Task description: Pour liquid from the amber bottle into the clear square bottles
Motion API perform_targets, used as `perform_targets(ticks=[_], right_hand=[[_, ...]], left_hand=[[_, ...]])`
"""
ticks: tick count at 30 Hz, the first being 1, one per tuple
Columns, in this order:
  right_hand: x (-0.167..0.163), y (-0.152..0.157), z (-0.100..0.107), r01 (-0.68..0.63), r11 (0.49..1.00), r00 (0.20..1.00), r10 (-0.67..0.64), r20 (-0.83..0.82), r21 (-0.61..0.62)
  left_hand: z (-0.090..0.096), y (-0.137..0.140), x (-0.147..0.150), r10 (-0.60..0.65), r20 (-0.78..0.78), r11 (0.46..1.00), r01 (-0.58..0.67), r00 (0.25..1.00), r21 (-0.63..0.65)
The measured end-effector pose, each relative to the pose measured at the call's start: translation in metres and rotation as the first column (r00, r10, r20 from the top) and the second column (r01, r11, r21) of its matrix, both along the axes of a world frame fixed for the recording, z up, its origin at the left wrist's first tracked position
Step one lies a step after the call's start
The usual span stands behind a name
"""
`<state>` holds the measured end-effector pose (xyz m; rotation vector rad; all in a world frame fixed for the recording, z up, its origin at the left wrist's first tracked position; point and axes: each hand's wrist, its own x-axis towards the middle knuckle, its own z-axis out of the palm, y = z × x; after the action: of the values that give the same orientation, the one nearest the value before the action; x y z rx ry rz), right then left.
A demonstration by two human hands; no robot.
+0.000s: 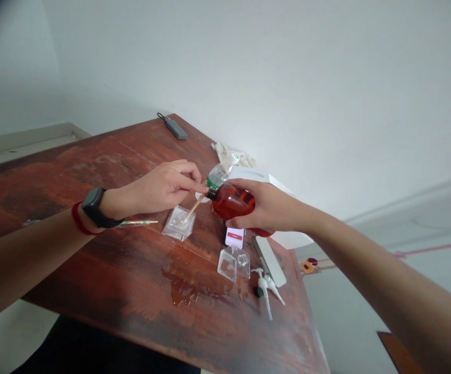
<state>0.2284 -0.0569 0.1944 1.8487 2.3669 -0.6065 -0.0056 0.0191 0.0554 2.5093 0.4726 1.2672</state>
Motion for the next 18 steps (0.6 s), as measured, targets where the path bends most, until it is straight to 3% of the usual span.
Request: perform_targets(ticks=[18], right_hand=[[-0.0038, -0.0004, 0.0013, 0.007, 1.0, 1.0, -0.007, 0.008, 0.001]], left_hand=[[-0.001, 0.0015, -0.0001, -0.004, -0.004, 1.0, 0.004, 1.0, -0.005]])
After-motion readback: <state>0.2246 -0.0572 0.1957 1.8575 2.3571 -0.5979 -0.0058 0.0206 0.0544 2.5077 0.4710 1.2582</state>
